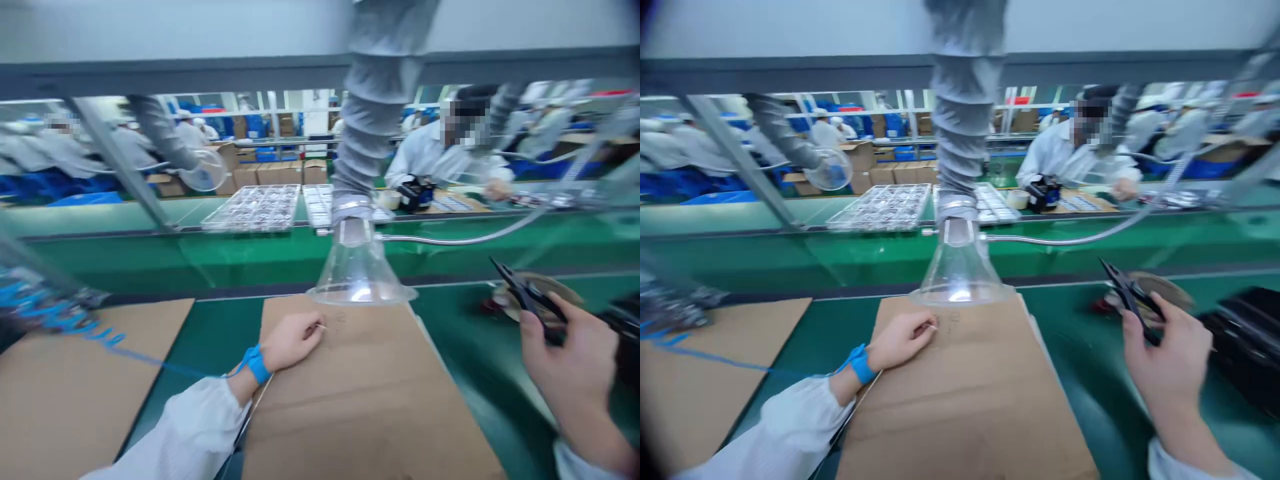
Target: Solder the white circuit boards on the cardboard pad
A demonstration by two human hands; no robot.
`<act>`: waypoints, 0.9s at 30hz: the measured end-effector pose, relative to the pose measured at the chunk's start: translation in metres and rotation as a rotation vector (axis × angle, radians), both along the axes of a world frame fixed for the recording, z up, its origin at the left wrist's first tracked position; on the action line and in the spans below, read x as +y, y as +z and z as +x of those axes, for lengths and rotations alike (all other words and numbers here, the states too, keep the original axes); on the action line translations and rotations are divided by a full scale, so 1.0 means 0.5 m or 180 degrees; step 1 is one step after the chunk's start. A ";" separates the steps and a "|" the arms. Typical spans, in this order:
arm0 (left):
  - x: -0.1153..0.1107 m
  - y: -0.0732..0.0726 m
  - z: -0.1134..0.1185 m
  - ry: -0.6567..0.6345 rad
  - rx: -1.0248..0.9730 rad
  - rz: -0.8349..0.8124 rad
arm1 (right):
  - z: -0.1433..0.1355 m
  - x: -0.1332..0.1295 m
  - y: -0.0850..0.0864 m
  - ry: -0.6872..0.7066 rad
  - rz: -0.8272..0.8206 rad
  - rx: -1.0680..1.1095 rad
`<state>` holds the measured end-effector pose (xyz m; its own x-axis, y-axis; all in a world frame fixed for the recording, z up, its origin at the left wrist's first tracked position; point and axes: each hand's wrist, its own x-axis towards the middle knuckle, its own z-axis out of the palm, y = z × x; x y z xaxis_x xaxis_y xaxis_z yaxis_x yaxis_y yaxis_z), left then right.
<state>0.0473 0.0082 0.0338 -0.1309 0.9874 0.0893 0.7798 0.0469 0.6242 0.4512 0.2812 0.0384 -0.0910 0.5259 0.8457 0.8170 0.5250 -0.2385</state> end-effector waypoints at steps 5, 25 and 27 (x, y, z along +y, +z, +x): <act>-0.012 -0.011 -0.007 0.0034 0.0046 -0.0352 | 0.067 0.001 0.001 -0.0411 -0.0167 0.0578; -0.018 -0.023 -0.015 0.0052 0.0095 -0.0775 | 0.100 0.034 -0.076 0.0410 -0.1467 0.0286; -0.017 -0.023 -0.014 0.0034 0.0031 -0.0741 | 0.102 0.055 -0.074 0.0404 -0.1516 0.0281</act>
